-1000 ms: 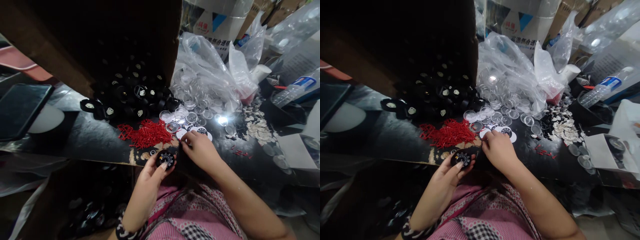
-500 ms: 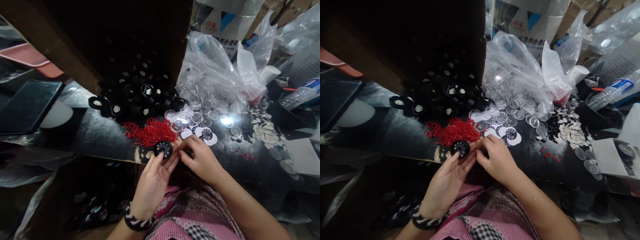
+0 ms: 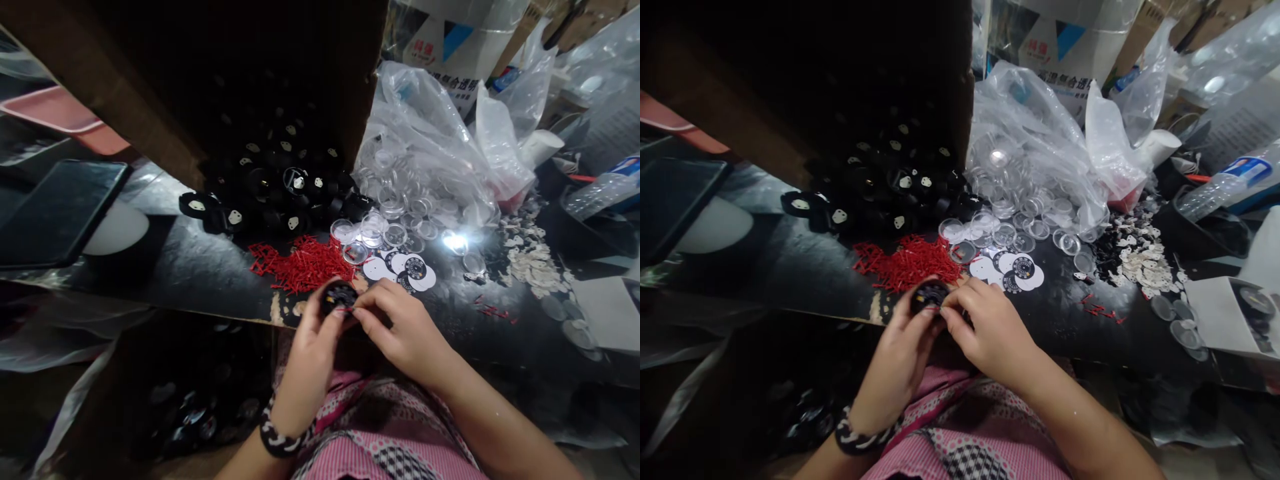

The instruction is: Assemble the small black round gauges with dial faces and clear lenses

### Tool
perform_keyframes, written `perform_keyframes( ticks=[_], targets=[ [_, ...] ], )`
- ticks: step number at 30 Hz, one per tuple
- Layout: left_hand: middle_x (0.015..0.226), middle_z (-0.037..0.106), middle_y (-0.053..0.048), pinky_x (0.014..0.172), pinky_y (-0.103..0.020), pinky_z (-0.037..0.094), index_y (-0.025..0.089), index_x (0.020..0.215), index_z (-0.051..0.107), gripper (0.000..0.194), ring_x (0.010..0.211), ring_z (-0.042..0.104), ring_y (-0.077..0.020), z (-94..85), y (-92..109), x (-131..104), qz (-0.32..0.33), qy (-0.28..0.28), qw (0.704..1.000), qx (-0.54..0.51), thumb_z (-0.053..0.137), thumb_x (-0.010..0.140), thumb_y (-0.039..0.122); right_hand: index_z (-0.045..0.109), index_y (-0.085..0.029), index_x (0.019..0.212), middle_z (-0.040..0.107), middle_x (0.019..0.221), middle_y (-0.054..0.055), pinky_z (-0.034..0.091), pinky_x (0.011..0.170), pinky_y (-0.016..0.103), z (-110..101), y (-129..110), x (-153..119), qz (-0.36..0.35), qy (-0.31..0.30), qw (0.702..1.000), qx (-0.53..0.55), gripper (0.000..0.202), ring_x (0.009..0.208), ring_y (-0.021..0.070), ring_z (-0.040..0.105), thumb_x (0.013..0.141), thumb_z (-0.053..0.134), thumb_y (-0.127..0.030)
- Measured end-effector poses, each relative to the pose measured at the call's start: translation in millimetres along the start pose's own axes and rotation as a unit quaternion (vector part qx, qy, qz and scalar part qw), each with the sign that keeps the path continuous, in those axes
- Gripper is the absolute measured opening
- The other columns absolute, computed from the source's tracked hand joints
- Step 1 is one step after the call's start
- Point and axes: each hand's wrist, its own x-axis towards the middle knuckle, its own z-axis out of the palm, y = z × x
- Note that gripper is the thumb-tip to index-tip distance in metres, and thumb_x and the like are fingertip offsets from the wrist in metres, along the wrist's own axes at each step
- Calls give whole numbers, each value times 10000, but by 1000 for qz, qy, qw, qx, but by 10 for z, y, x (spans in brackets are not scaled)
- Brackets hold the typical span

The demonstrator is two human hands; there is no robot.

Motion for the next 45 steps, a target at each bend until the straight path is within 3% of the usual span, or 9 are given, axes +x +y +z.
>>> perform_keyframes(
  ticks=[5, 10, 16, 27, 32, 35, 37, 41, 45],
  targets=[
    [1271, 630, -3, 1050, -317, 427, 303, 1229, 584, 377, 1216, 554, -209, 13, -113, -1, 1, -37, 999, 33, 638, 857, 336, 581, -183, 857, 596, 861, 44, 416, 754, 323, 6, -12, 13, 19, -15, 999, -47, 81, 830, 182, 555, 914, 524, -171],
    [1208, 661, -1, 1010, -280, 450, 281, 1162, 609, 306, 1180, 578, -199, 3, -14, -62, 21, -50, 996, 65, 640, 860, 321, 547, -186, 823, 573, 850, 32, 417, 725, 292, -12, -36, 7, 34, -10, 999, 4, 91, 822, 168, 546, 905, 528, -149],
    [1084, 701, -21, 893, -271, 510, 242, 1066, 625, 234, 1040, 649, -206, 0, 92, -116, 83, -27, 984, 153, 647, 841, 303, 527, -197, 815, 574, 866, 21, 411, 723, 274, -36, -94, -17, 28, -22, 999, 39, 107, 832, 154, 546, 914, 522, -155],
    [910, 710, 1, 841, -287, 503, 259, 966, 691, 204, 879, 663, -217, -86, 111, -152, 124, 4, 959, 255, 671, 770, 205, 497, -193, 759, 610, 802, 13, 324, 755, 345, 111, -153, -127, 75, -29, 994, -70, 158, 755, 170, 532, 915, 509, -174],
    [1066, 711, -20, 896, -309, 514, 264, 1079, 674, 274, 996, 662, -235, -96, 97, -88, 18, -28, 984, 172, 666, 811, 318, 497, -187, 662, 586, 687, -13, 328, 692, 308, 56, -108, -50, 76, -45, 994, -62, 217, 663, 144, 524, 861, 584, -182],
    [1219, 667, -14, 979, -331, 484, 305, 1214, 616, 400, 1127, 618, -242, -113, 101, -44, -60, -68, 993, 81, 677, 821, 345, 606, -189, 885, 642, 858, 26, 348, 758, 320, -9, -58, 4, 11, -30, 996, -88, 44, 795, 170, 573, 873, 565, -179],
    [1282, 635, -13, 1042, -344, 440, 316, 1258, 597, 446, 1208, 568, -248, -131, 104, -35, -65, -81, 992, 75, 683, 822, 345, 608, -182, 1004, 650, 942, 57, 342, 801, 343, -21, -26, 27, -30, -27, 989, -143, 137, 869, 195, 578, 893, 528, -178],
    [1356, 587, -12, 1116, -342, 356, 312, 1232, 635, 424, 1317, 465, -256, -133, 58, -56, -57, -49, 990, 120, 674, 822, 411, 607, -168, 893, 652, 886, 80, 335, 778, 361, 38, -4, 53, -75, -22, 968, -237, 139, 817, 213, 568, 908, 471, -191],
    [1342, 597, -41, 1048, -415, 448, 301, 1226, 640, 418, 1272, 512, -299, -72, -29, -73, -92, -29, 994, 42, 605, 850, 480, 591, -167, 845, 665, 836, 63, 351, 790, 349, 83, -65, 59, -24, 6, 980, -197, 108, 782, 191, 579, 872, 486, -169]
  ],
)
